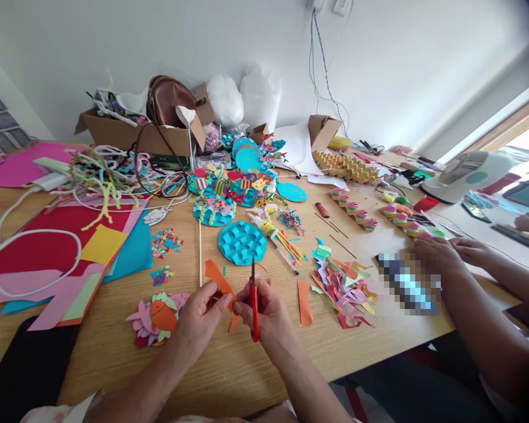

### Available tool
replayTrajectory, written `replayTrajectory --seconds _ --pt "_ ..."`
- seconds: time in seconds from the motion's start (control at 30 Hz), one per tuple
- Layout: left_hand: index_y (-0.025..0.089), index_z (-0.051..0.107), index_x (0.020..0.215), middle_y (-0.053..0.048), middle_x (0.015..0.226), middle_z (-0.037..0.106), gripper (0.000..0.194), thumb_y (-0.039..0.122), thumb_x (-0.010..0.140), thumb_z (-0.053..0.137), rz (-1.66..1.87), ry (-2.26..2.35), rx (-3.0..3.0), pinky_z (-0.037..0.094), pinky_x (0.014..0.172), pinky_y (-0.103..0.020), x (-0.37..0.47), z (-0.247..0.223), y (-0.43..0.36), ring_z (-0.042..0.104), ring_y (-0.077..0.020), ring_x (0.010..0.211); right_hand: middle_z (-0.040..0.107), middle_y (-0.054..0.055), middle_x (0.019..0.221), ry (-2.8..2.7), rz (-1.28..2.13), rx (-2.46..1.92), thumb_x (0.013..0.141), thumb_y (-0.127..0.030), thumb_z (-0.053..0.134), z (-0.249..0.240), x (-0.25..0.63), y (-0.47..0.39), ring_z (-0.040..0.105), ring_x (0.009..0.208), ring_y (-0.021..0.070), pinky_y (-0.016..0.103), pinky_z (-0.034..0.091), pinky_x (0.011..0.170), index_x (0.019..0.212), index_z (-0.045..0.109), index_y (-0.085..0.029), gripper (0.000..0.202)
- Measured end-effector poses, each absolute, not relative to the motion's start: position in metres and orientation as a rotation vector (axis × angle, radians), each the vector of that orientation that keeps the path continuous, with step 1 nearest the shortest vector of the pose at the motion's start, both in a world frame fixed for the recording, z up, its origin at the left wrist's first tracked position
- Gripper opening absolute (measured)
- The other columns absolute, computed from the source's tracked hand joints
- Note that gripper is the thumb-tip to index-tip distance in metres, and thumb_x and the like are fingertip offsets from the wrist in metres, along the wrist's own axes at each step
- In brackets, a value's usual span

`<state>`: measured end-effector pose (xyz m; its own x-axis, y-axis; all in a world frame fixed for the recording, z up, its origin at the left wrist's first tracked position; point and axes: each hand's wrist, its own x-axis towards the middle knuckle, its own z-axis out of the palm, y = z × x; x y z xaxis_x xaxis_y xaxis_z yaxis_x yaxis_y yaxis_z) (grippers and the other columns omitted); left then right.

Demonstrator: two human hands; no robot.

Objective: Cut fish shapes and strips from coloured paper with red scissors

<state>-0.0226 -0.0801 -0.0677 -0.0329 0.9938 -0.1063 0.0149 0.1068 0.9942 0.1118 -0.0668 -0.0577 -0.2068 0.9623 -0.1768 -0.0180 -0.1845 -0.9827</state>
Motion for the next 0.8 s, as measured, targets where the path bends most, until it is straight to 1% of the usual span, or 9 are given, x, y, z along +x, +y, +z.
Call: replayTrajectory --seconds 0.1,0.23,0.33,0.4,0.47,0.53,0.63,0.8 --pt "0.020 0.056 0.059 0.003 0.055 0.050 0.018 0.033 0.071 0.059 1.154 1.303 1.125 0.035 0.052 -0.021 -0.024 -0.069 -0.080 0.045 -0.0131 0.055 0.054 -0.003 0.060 -1.286 1.494 -1.241 0.059 -0.029 0.066 -0.057 0.112 -0.067 0.046 0.054 0.0109 0.022 0.036 0.049 0.063 0.048 -0.019 0.021" --pt "0.020 0.059 0.066 0.003 0.059 0.054 0.014 0.031 0.074 0.056 1.117 1.243 1.179 0.037 0.054 -0.021 -0.023 -0.064 -0.081 0.049 -0.0140 0.058 0.053 -0.003 0.060 -1.262 1.484 -1.220 0.061 -0.028 0.065 -0.058 0.111 -0.066 0.047 0.054 0.0108 0.022 0.036 0.049 0.064 0.046 -0.020 0.021" --pt "0.019 0.059 0.062 0.004 0.054 0.052 0.012 0.027 0.071 0.058 1.122 1.260 1.181 0.036 0.050 -0.021 -0.022 -0.060 -0.080 0.047 -0.0125 0.053 0.051 -0.003 0.060 -1.301 1.472 -1.214 0.063 -0.031 0.065 -0.058 0.113 -0.067 0.047 0.054 0.0111 0.022 0.035 0.049 0.066 0.045 -0.019 0.023" --pt "0.019 0.058 0.060 0.004 0.053 0.053 0.013 0.025 0.071 0.059 1.140 1.279 1.145 0.037 0.050 -0.021 -0.023 -0.057 -0.080 0.048 -0.0121 0.052 0.049 -0.003 0.059 -1.415 1.462 -1.229 0.069 -0.035 0.060 -0.055 0.117 -0.070 0.045 0.055 0.0111 0.022 0.034 0.049 0.067 0.045 -0.019 0.022" --pt "0.019 0.059 0.063 0.003 0.056 0.058 0.011 0.025 0.072 0.058 1.167 1.282 1.078 0.041 0.053 -0.022 -0.024 -0.054 -0.079 0.052 -0.0127 0.054 0.045 -0.003 0.057 -1.580 1.444 -1.261 0.076 -0.037 0.052 -0.051 0.124 -0.075 0.042 0.054 0.0107 0.022 0.031 0.049 0.065 0.044 -0.018 0.023" --pt "0.018 0.059 0.065 0.002 0.057 0.060 0.010 0.026 0.073 0.058 1.204 1.267 1.009 0.043 0.052 -0.023 -0.026 -0.050 -0.079 0.054 -0.0131 0.054 0.042 -0.004 0.056 -1.749 1.406 -1.319 0.078 -0.035 0.049 -0.046 0.129 -0.080 0.037 0.053 0.0100 0.022 0.027 0.048 0.062 0.042 -0.018 0.024" --pt "0.018 0.059 0.066 0.001 0.055 0.062 0.010 0.026 0.072 0.058 1.240 1.244 0.939 0.043 0.048 -0.022 -0.026 -0.046 -0.079 0.056 -0.0130 0.051 0.037 -0.005 0.055 -1.944 1.309 -1.414 0.078 -0.029 0.049 -0.044 0.133 -0.087 0.032 0.052 0.0090 0.021 0.023 0.047 0.059 0.037 -0.019 0.024" --pt "0.016 0.058 0.066 0.001 0.054 0.061 0.008 0.023 0.071 0.059 1.234 1.238 0.892 0.043 0.047 -0.021 -0.024 -0.041 -0.079 0.056 -0.0121 0.051 0.040 -0.005 0.057 -2.072 1.191 -1.470 0.079 -0.025 0.044 -0.044 0.129 -0.088 0.034 0.052 0.0091 0.021 0.024 0.048 0.061 0.036 -0.019 0.021"
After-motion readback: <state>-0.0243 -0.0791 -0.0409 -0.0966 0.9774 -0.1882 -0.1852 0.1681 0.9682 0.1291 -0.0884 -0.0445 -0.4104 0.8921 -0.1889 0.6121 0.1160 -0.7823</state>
